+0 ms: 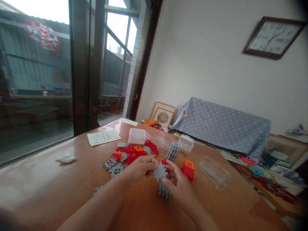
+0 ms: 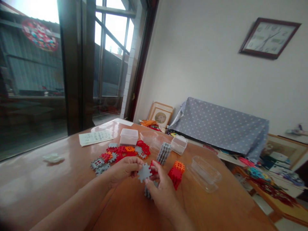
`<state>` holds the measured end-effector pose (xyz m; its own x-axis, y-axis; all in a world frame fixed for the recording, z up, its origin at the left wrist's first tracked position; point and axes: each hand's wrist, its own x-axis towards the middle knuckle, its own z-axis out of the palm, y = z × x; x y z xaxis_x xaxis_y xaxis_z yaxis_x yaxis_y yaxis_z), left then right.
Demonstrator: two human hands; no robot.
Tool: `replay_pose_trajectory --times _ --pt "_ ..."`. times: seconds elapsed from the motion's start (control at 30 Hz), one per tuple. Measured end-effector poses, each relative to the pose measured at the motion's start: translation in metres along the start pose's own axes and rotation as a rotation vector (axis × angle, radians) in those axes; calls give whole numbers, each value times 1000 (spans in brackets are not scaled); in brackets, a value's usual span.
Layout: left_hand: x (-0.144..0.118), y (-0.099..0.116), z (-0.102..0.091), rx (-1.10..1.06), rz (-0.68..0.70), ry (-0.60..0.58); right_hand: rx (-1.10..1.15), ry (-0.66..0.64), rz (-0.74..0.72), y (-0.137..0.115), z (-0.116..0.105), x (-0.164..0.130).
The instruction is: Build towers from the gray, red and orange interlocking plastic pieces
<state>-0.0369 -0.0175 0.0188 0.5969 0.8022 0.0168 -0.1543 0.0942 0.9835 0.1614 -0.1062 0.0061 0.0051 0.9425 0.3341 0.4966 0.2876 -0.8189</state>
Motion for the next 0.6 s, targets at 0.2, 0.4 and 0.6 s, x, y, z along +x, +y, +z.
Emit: replay_pose_trajectory --times 0.2,0.4,0.6 --pt "-2 -5 14 -159 -83 -35 -324 87 -57 -9 -3 -11" --pt "-5 -2 24 -148 -131 -82 -372 131 -140 13 -12 -9" --pt "1 -7 20 40 -95 23 -303 77 -22 18 -43 -11"
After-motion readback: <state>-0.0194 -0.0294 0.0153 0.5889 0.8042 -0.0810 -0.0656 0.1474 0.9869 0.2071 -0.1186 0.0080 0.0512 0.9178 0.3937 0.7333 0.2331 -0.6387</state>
